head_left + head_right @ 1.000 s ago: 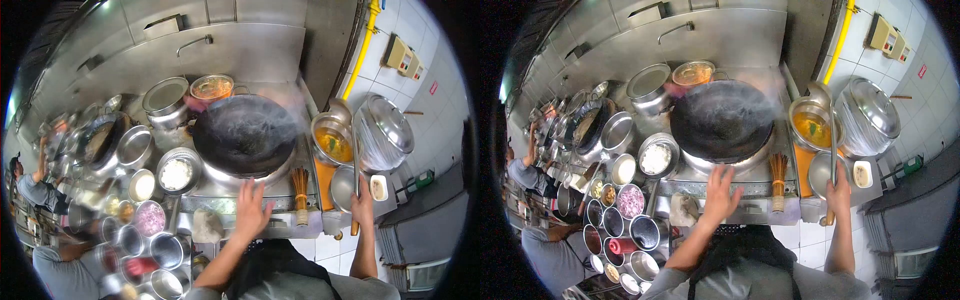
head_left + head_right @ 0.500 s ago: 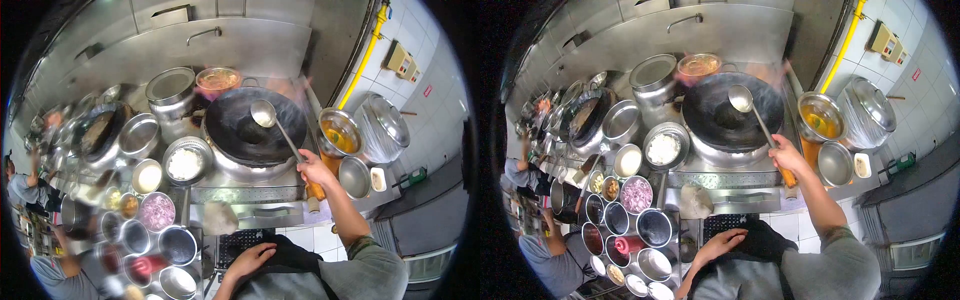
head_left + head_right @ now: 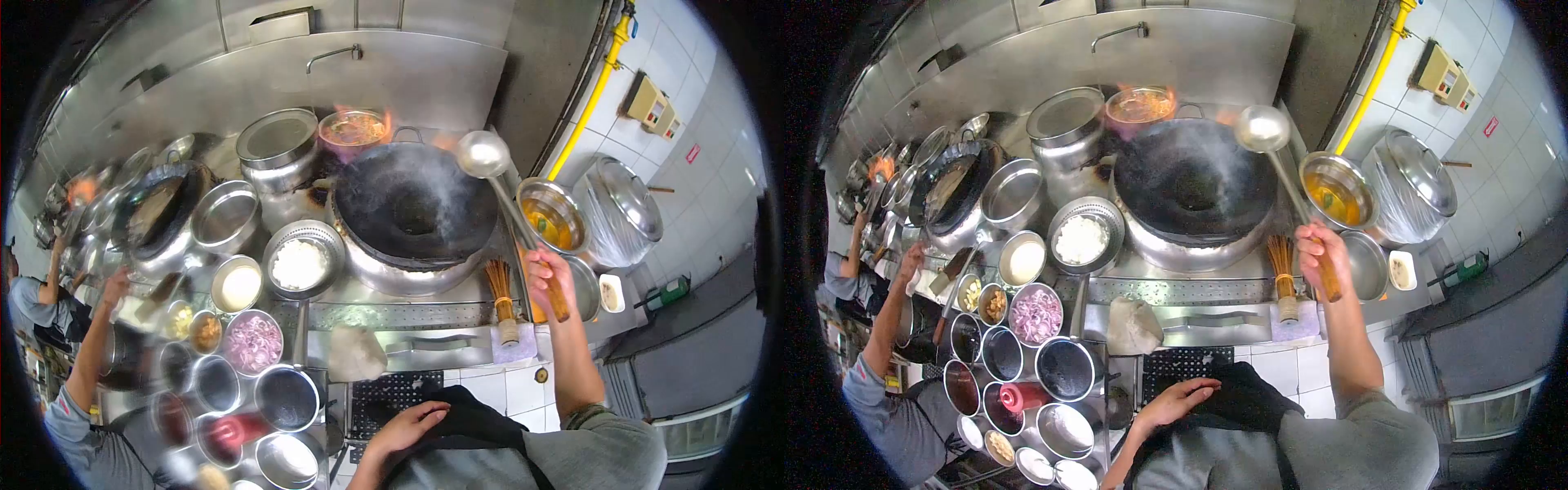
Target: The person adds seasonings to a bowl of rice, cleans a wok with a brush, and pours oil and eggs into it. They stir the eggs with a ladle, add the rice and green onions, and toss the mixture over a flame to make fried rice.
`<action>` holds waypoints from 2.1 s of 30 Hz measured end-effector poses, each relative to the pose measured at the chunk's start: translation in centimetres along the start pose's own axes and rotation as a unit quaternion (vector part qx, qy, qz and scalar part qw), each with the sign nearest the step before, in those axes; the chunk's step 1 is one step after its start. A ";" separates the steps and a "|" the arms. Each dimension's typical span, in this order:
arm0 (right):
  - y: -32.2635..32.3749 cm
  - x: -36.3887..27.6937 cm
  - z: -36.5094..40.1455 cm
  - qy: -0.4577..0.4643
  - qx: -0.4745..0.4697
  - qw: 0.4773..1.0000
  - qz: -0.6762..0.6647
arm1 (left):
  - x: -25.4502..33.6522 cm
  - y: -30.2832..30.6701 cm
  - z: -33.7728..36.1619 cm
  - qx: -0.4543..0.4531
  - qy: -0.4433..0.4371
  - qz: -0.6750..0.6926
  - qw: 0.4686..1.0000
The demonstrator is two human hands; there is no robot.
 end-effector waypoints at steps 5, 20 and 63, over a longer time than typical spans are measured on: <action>1.0 -8.7 6.2 0.129 0.148 0.907 0.373 | 0.7 -0.9 -2.2 0.010 0.007 0.005 1.000; 10.7 -16.9 11.6 0.176 0.268 0.777 0.542 | 4.3 -7.9 -8.6 0.010 0.035 -0.123 0.992; 1.2 4.2 -7.2 -0.023 0.046 0.832 0.553 | -14.8 -20.4 28.5 0.485 0.211 0.179 0.829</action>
Point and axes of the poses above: each hand's wrist, its own z-axis away from the middle knuckle, its own y-axis out of the back of the hand, x = y × z, the point moved 9 cm from there along -z, towards the middle knuckle, and after that the axes turned 8 degrees about -z, right-handed, at the moved point
